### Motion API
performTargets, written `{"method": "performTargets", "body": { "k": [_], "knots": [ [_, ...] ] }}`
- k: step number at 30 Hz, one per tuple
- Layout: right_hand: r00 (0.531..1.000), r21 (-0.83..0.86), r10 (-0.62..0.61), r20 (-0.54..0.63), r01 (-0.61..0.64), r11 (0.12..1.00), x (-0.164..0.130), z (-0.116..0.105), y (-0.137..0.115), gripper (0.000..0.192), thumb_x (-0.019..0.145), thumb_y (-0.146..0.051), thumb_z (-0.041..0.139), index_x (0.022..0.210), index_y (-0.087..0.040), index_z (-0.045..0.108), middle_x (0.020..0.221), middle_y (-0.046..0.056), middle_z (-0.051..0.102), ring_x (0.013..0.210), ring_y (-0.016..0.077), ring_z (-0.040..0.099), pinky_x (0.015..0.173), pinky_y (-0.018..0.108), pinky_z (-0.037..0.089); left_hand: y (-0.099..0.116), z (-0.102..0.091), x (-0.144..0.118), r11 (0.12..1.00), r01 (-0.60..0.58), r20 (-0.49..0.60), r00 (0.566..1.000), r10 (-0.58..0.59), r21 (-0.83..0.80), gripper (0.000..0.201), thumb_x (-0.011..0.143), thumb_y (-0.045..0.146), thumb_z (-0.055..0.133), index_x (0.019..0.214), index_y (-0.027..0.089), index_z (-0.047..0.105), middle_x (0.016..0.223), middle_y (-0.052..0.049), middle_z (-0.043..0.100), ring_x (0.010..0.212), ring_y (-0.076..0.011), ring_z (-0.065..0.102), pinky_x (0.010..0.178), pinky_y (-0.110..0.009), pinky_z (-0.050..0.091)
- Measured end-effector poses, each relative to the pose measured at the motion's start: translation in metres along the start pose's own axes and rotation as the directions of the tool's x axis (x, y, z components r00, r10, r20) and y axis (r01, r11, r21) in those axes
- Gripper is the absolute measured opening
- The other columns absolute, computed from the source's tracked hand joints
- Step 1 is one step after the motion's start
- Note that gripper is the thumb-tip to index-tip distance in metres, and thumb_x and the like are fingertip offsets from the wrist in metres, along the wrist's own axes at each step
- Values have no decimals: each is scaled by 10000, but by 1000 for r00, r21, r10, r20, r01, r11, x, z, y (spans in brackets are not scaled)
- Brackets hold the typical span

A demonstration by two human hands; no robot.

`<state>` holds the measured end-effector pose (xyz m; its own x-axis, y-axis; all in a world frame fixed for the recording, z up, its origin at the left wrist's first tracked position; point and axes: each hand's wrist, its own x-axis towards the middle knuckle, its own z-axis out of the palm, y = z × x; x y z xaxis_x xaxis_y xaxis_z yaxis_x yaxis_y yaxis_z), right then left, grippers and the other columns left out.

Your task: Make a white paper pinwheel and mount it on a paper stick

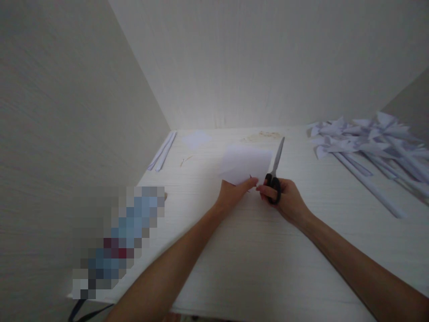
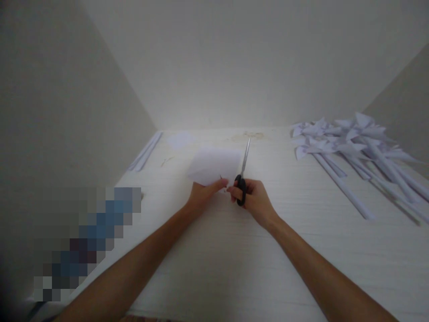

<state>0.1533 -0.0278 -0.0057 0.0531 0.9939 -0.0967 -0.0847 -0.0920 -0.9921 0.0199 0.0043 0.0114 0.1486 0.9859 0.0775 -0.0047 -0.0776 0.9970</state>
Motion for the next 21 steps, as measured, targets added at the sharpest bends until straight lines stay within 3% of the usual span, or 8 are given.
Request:
{"method": "performTargets", "body": {
  "k": [2, 4, 6, 8, 11, 14, 17, 21],
  "knots": [
    [999, -19, -31, -12, 31, 999, 3, -3, 2, 227, 589, -330, 674, 586, -142, 547, 458, -28, 495, 393, 60, 369, 376, 206, 246, -1, -2, 0, 997, 43, 66, 997, -39, -58, 189, 558, 274, 676, 693, 159, 613, 798, -62, 665, 839, -198, 600, 808, -355, 449],
    [999, -31, -32, -2, 32, 999, 7, -9, 2, 246, 602, -348, 664, 561, -144, 534, 457, -27, 482, 397, 60, 368, 383, 210, 245, -2, -7, 4, 970, 109, 187, 980, -68, -219, 209, 579, 292, 652, 738, 159, 623, 850, -76, 662, 888, -223, 592, 811, -374, 453],
    [999, -40, -29, 20, 30, 999, 12, -17, 2, 256, 593, -345, 670, 536, -146, 519, 454, -28, 474, 396, 57, 364, 383, 211, 238, -3, -15, 9, 888, 187, 287, 956, -66, -420, 226, 627, 331, 589, 781, 169, 623, 914, -84, 654, 914, -240, 588, 784, -385, 471],
    [998, -60, 4, 68, 0, 998, 14, -24, -1, 250, 580, -332, 676, 534, -146, 516, 448, -30, 473, 386, 55, 358, 375, 212, 217, -2, -22, 15, 812, 250, 293, 951, -102, -527, 279, 664, 405, 521, 784, 175, 625, 893, -93, 658, 920, -252, 587, 765, -387, 481],
    [986, -104, 59, 153, -43, 994, 15, -31, -5, 232, 565, -304, 688, 552, -144, 521, 431, -41, 461, 381, 52, 354, 375, 210, 196, -1, -26, 19, 808, 358, 296, 925, -239, -468, 397, 665, 506, 477, 734, 148, 634, 832, -132, 661, 893, -272, 595, 730, -380, 492],
    [988, -84, 48, 150, -36, 996, 14, -32, -8, 204, 558, -281, 692, 596, -146, 543, 435, -48, 464, 389, 53, 362, 384, 206, 205, -5, -21, 17, 844, 379, 244, 921, -305, -379, 278, 599, 359, 621, 772, 142, 628, 831, -108, 665, 802, -233, 616, 700, -353, 497],
    [1000, 5, -6, 12, 6, 1000, 14, -28, -10, 195, 522, -259, 701, 589, -151, 553, 432, -51, 460, 396, 53, 369, 394, 204, 233, -11, -15, 14, 899, 294, 197, 951, -240, -324, 345, 542, 243, 693, 859, 135, 609, 890, -90, 660, 760, -189, 617, 715, -340, 491],
    [980, 77, -75, -186, 91, 993, 15, -23, -13, 189, 503, -253, 708, 555, -158, 552, 431, -47, 454, 400, 51, 365, 375, 197, 237, -15, -14, 12, 975, 148, 165, 979, -121, -164, 421, 547, 252, 701, 938, 138, 595, 966, -94, 644, 843, -193, 604, 772, -351, 476]
  ]
}}
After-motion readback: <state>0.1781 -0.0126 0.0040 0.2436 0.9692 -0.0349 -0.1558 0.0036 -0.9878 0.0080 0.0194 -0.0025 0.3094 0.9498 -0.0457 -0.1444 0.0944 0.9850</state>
